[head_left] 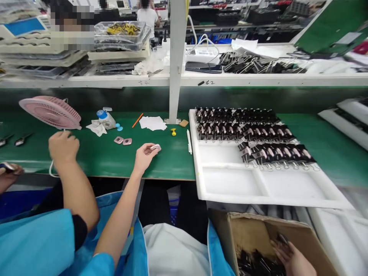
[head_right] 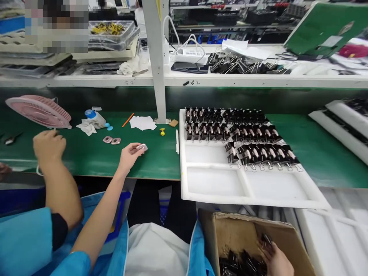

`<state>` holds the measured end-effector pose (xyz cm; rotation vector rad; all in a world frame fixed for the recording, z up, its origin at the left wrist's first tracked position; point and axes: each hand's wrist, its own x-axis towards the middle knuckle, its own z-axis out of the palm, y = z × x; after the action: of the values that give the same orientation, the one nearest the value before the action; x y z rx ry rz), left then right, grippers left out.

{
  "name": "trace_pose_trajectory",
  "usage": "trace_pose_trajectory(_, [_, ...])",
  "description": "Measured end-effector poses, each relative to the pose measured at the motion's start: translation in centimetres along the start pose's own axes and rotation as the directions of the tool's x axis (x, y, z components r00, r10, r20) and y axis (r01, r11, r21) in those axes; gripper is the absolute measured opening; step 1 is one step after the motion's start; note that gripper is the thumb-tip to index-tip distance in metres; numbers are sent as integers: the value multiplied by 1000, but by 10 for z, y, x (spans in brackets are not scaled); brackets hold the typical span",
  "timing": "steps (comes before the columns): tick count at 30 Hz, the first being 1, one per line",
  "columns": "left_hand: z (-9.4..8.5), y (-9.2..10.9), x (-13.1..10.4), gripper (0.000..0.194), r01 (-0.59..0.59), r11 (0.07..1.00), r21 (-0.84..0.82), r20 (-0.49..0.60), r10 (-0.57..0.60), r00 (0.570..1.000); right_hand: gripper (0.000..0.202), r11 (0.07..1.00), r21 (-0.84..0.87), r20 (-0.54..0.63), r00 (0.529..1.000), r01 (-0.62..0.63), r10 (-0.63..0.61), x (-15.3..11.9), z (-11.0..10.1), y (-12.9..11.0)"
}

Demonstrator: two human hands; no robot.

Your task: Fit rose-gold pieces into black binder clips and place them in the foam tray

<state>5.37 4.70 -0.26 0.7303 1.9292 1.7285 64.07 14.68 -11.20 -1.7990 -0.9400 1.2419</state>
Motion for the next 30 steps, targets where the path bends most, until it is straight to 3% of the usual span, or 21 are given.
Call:
trace_pose_trajectory(3, [30, 7, 5, 41, 37, 990, -137, 136, -19, 991, 17, 973, 228, -33, 999, 21, -14, -13, 6, -41])
trace_pose_trajectory(5, [43, 7, 8, 41, 53, 985, -162, 211, -18, 977, 22, 960, 274, 140, 985, 57, -98, -31, 21, -75])
trace_pose_trajectory(6, [48, 7, 9, 41, 58, 986, -159, 244, -18, 970, 24, 965, 251, 282, 949, 68, -140, -41, 32, -92])
trace_pose_trajectory(8, [53, 3, 12, 42, 54, 988, -145, 287, -11, 958, 30, 985, 130, 577, 799, 117, -171, -61, 62, -127])
trace_pose_trajectory(10, [53, -1, 14, 42, 42, 990, -137, 310, 2, 951, 35, 971, 2, 810, 569, 239, -142, -76, 104, -159])
trace_pose_trajectory(12, [51, -4, 15, 43, 34, 989, -146, 318, 14, 948, 38, 934, 7, 921, 362, 356, -145, -84, 154, -187])
trace_pose_trajectory(13, [50, -5, 15, 43, 34, 987, -158, 316, 18, 949, 39, 927, 53, 933, 313, 371, -178, -87, 181, -198])
trace_pose_trajectory(14, [48, -6, 15, 44, 39, 984, -175, 312, 18, 950, 43, 928, 94, 932, 295, 362, -209, -88, 208, -208])
trace_pose_trajectory(17, [45, -7, 16, 48, 66, 971, -230, 307, 8, 952, 51, 939, 112, 929, 302, 326, -216, -90, 284, -226])
trace_pose_trajectory(20, [42, -8, 17, 50, 92, 956, -279, 324, 3, 946, 50, 913, 76, 937, 283, 402, -203, -91, 335, -227])
trace_pose_trajectory(23, [40, -9, 19, 54, 111, 939, -327, 335, 6, 942, 53, 858, 140, 906, 286, 495, -313, -89, 353, -216])
trace_pose_trajectory(26, [38, -9, 19, 56, 125, 931, -342, 338, -2, 941, 55, 794, 194, 861, 288, 576, -420, -83, 352, -203])
trace_pose_trajectory(30, [39, -7, 17, 47, 143, 937, -318, 368, -17, 930, 62, 729, 178, 831, 296, 661, -470, -78, 347, -195])
